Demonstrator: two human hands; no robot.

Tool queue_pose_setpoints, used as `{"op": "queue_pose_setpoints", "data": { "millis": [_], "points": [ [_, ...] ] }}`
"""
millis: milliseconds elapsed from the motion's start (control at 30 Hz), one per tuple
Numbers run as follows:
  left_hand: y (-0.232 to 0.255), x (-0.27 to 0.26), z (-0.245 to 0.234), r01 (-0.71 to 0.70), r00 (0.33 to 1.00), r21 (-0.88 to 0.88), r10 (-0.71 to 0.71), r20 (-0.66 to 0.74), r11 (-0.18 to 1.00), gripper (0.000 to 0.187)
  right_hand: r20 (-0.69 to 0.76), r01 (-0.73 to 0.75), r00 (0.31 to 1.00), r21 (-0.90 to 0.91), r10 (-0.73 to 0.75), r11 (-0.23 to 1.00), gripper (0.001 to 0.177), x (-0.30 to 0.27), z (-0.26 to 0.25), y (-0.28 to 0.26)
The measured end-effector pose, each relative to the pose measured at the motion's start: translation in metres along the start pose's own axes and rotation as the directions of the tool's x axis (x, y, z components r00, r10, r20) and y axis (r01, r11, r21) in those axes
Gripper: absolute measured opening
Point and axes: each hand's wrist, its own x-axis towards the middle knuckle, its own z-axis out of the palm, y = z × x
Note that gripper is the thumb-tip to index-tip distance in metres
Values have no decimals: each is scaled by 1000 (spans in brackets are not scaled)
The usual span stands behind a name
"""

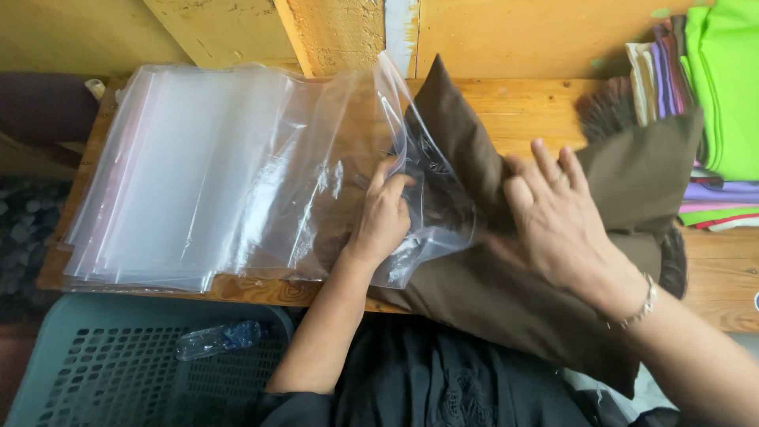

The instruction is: Brushing a brown pillow to remove debris and then inserting it into a clear plastic bag for packaging.

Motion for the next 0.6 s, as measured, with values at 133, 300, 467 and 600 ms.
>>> {"op": "queue_pose_setpoints", "data": {
  "millis": [133,300,467,600],
  "points": [
    [10,6,-12,-29,998,53,32,-46,998,34,177,21,983,125,-44,992,146,-46,-3,-30],
    [28,9,-29,-41,998,120,47,-45,992,38,216,-32,976,-2,32,999,182,-62,16,-42],
    [44,9,-45,-67,991,175,86,-106,982,31,180,-153,977,230,113,961,120,-47,27,-14],
    [79,12,-69,-70,986,226,101,-129,972,45,97,-238,971,360,218,902,80,-45,-9,31]
  ]
}}
